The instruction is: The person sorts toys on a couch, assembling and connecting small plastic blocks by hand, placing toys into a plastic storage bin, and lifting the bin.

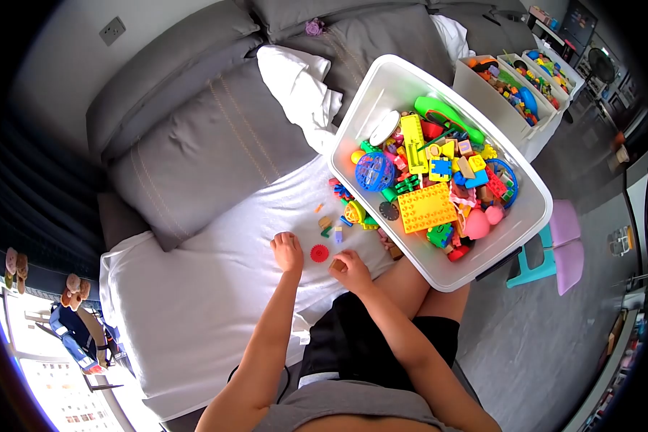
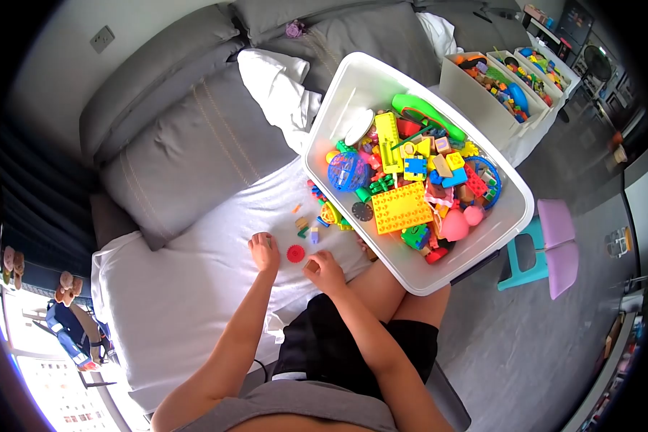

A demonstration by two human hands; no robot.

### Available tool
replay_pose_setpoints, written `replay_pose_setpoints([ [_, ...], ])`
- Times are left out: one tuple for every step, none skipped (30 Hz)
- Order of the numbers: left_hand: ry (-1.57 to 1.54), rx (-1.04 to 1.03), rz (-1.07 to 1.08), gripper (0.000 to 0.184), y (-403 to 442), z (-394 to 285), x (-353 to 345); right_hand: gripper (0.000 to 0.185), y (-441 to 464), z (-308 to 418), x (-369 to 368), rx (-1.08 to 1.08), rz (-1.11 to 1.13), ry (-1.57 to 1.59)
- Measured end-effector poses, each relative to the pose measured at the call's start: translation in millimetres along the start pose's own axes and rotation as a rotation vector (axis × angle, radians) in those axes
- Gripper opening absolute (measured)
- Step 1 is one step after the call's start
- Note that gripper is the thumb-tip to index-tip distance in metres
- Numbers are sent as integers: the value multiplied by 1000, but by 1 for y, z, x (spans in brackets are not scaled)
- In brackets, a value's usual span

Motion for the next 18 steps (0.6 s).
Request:
replay_pose_setpoints([
  [-70, 48, 12, 9, 4, 4, -5, 34, -1, 1, 1, -19, 10, 0],
  [-238, 127, 38, 10, 12, 10, -15, 34, -2, 2, 1, -38, 20, 1],
  [-229, 96, 124, 11, 25, 4, -20, 34, -3, 2, 1, -31, 23, 23],
  [-218, 65, 208, 11, 39, -4, -27, 33, -2, -1, 0, -22, 26, 45],
  [-208, 32, 291, 12, 52, -13, -33, 33, 0, -4, -2, -12, 27, 66],
  [-186, 6, 300, 14, 63, -19, -41, 31, 1, -1, -1, 64, 18, 100],
  [-164, -20, 309, 15, 73, -27, -50, 30, 1, -2, -1, 74, 7, 96],
  [-167, 8, 360, 17, 78, -32, -59, 30, 0, -4, 0, 82, -3, 91],
  [-115, 31, 427, 17, 80, -34, -68, 29, -2, -4, 1, 87, -13, 85],
  [-62, 55, 495, 17, 80, -36, -77, 29, -3, -3, 2, 108, -52, 93],
  [-9, 82, 565, 18, 79, -37, -85, 30, -2, -3, 4, 111, -74, 84],
  [-9, 82, 642, 19, 80, -37, -89, 30, -2, -3, 6, 113, -92, 76],
  [-36, 89, 666, 19, 78, -36, -91, 30, -4, -3, 6, 114, -104, 70],
  [-61, 99, 688, 19, 75, -33, -91, 31, -2, -7, 5, 47, -60, 125],
  [-83, 109, 707, 20, 72, -28, -92, 31, -1, -10, 4, 40, -53, 132],
  [-171, 122, 679, 20, 70, -23, -91, 31, 1, -12, 2, 34, -48, 140],
  [-257, 131, 651, 20, 67, -18, -90, 31, 3, -14, 1, 28, -48, 151],
  [-343, 137, 625, 21, 65, -19, -84, 32, 3, -17, 0, 5, -44, 155],
])
Point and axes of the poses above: each hand's wrist, its own y-axis towards the middle knuckle, its own x-axis out of the back of the hand, z = x × y, the point moved 5 cm from there along y, towards the middle knuckle, and after that the axes turned 14 degrees about -x, right-handed, at the moved point
